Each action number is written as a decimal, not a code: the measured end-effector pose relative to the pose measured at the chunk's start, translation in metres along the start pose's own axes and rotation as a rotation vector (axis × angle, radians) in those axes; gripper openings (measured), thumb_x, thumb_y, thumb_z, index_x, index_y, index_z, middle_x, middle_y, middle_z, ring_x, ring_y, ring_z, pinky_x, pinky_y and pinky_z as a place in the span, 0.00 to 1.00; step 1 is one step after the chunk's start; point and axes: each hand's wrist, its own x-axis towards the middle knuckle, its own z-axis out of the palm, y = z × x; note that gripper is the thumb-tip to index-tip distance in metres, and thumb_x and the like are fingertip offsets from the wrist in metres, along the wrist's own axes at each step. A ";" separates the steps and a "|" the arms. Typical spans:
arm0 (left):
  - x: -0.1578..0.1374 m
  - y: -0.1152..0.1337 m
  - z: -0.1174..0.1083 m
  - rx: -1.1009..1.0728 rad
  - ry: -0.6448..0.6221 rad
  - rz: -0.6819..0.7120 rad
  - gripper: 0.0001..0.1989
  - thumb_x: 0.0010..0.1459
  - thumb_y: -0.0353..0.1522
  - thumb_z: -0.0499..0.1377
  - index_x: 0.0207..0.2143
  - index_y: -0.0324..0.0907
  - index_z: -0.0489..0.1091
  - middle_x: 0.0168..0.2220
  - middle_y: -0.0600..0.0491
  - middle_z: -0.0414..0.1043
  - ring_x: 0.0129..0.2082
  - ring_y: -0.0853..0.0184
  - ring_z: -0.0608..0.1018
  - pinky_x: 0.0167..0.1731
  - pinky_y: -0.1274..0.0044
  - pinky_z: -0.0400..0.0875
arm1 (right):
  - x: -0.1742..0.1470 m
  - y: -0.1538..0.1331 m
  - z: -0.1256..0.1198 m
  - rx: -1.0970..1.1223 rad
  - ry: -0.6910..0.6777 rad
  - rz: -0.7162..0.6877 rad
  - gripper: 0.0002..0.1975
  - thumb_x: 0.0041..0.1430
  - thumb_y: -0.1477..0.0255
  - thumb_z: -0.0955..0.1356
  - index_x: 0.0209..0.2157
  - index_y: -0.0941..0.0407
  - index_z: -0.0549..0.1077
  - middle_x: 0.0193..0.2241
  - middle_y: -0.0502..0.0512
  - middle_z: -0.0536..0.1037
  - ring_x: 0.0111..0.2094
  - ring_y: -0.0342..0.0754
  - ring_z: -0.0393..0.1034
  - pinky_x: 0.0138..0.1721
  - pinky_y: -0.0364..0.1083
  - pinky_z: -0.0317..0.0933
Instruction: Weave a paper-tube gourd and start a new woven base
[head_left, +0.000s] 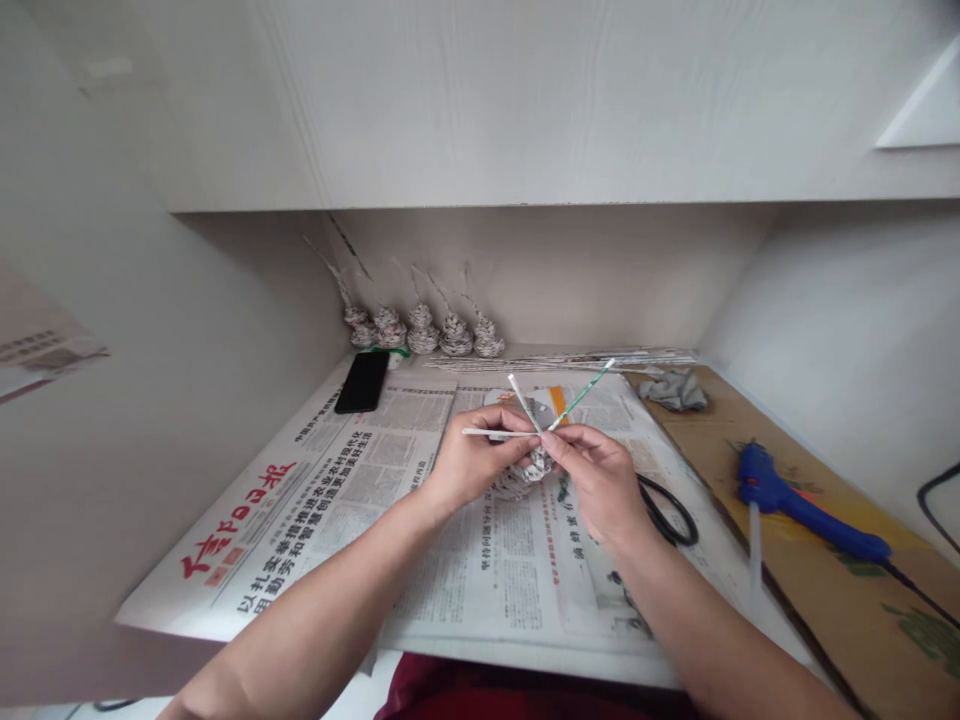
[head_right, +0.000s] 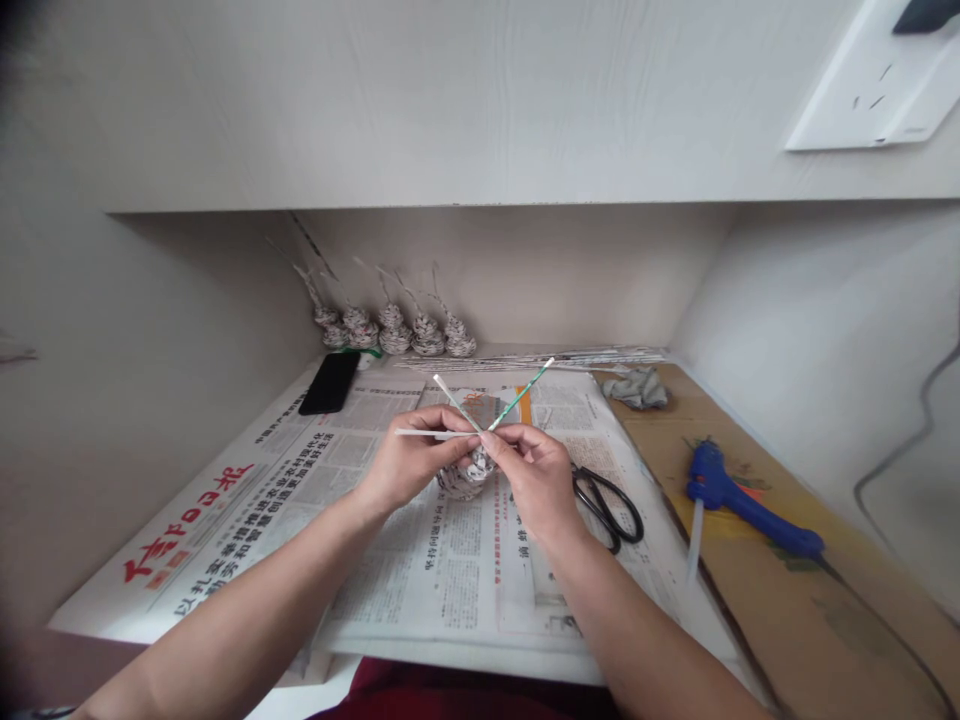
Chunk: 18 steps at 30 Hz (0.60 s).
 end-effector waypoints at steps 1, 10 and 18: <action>0.000 0.001 0.000 -0.013 -0.023 0.001 0.11 0.47 0.35 0.68 0.29 0.36 0.74 0.31 0.51 0.75 0.27 0.72 0.77 0.28 0.79 0.75 | 0.000 0.000 0.000 0.019 0.014 0.019 0.07 0.46 0.67 0.76 0.25 0.54 0.78 0.23 0.48 0.76 0.25 0.42 0.65 0.29 0.43 0.59; 0.000 -0.001 -0.003 0.051 -0.022 0.117 0.09 0.50 0.35 0.66 0.28 0.37 0.75 0.31 0.49 0.77 0.27 0.70 0.76 0.29 0.77 0.75 | 0.001 0.000 0.000 0.059 0.013 0.031 0.08 0.45 0.67 0.76 0.25 0.54 0.77 0.22 0.48 0.75 0.25 0.42 0.65 0.30 0.43 0.60; -0.001 -0.007 -0.008 0.248 -0.025 0.339 0.07 0.55 0.36 0.63 0.29 0.41 0.79 0.33 0.49 0.74 0.32 0.69 0.76 0.31 0.79 0.75 | -0.002 -0.002 0.000 0.011 -0.052 0.021 0.07 0.46 0.67 0.76 0.25 0.54 0.77 0.23 0.48 0.76 0.26 0.43 0.66 0.30 0.43 0.59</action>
